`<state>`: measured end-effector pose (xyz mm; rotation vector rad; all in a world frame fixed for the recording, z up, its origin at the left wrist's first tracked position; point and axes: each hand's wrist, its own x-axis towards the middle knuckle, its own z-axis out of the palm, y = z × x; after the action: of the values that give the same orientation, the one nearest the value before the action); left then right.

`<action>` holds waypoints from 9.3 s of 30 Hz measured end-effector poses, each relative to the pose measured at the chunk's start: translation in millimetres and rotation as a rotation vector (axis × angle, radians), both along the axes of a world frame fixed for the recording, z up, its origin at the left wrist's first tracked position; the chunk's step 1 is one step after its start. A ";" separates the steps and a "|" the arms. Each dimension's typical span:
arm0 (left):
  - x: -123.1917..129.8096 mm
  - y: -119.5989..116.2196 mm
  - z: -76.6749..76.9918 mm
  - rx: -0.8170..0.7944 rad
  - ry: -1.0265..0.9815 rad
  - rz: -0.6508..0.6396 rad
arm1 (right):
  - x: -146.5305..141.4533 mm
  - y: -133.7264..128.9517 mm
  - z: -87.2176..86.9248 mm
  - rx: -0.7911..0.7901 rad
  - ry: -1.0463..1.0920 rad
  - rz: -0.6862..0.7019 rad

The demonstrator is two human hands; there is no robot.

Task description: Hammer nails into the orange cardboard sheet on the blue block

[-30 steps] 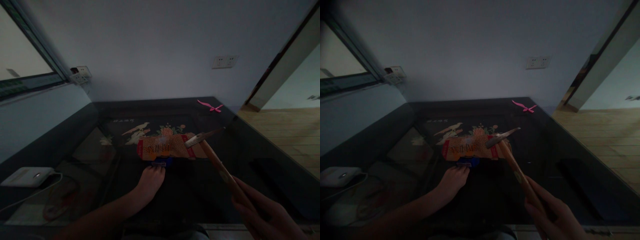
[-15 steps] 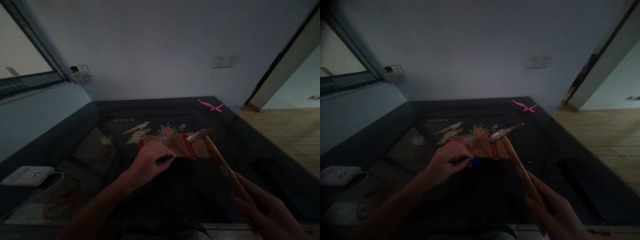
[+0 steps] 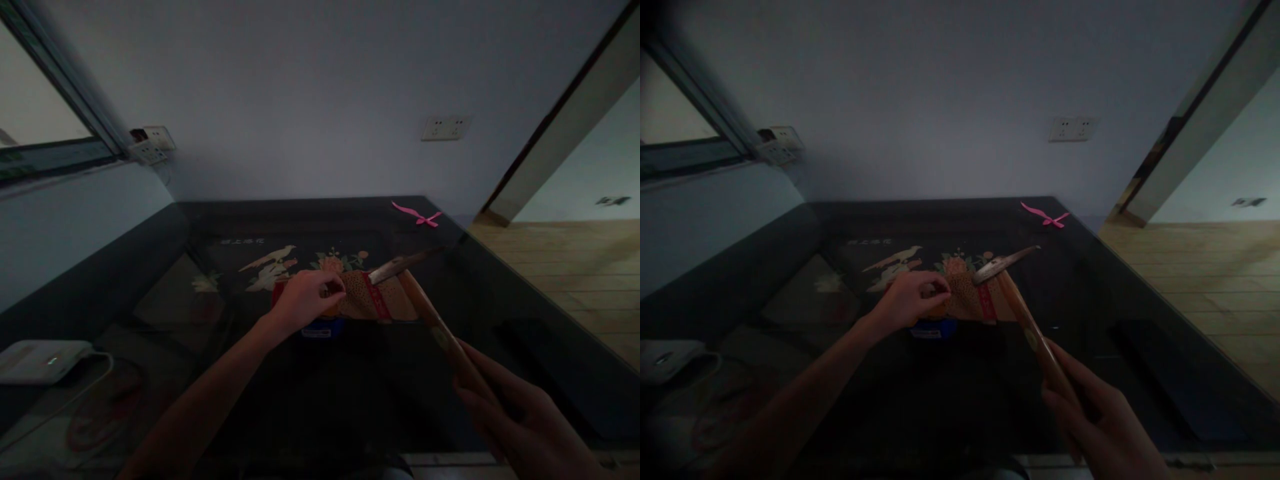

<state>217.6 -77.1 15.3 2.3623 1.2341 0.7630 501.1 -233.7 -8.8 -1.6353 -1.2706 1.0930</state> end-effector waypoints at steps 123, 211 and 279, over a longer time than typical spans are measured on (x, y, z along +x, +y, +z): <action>-21.4 -5.0 -33.1 0.072 -0.267 0.010 | -3.0 -24.4 -15.8 -0.079 0.064 0.068; -11.4 -7.3 -31.4 0.031 -0.195 0.062 | -22.9 -1.8 -23.7 -0.099 0.023 0.118; -23.5 -9.3 -44.1 -0.016 -0.314 0.073 | -16.0 -2.1 -35.0 -0.136 -0.002 0.161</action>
<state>194.0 -86.4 -28.8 2.0927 1.1891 1.0945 485.1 -235.8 -43.8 -1.6555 -1.3740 1.3013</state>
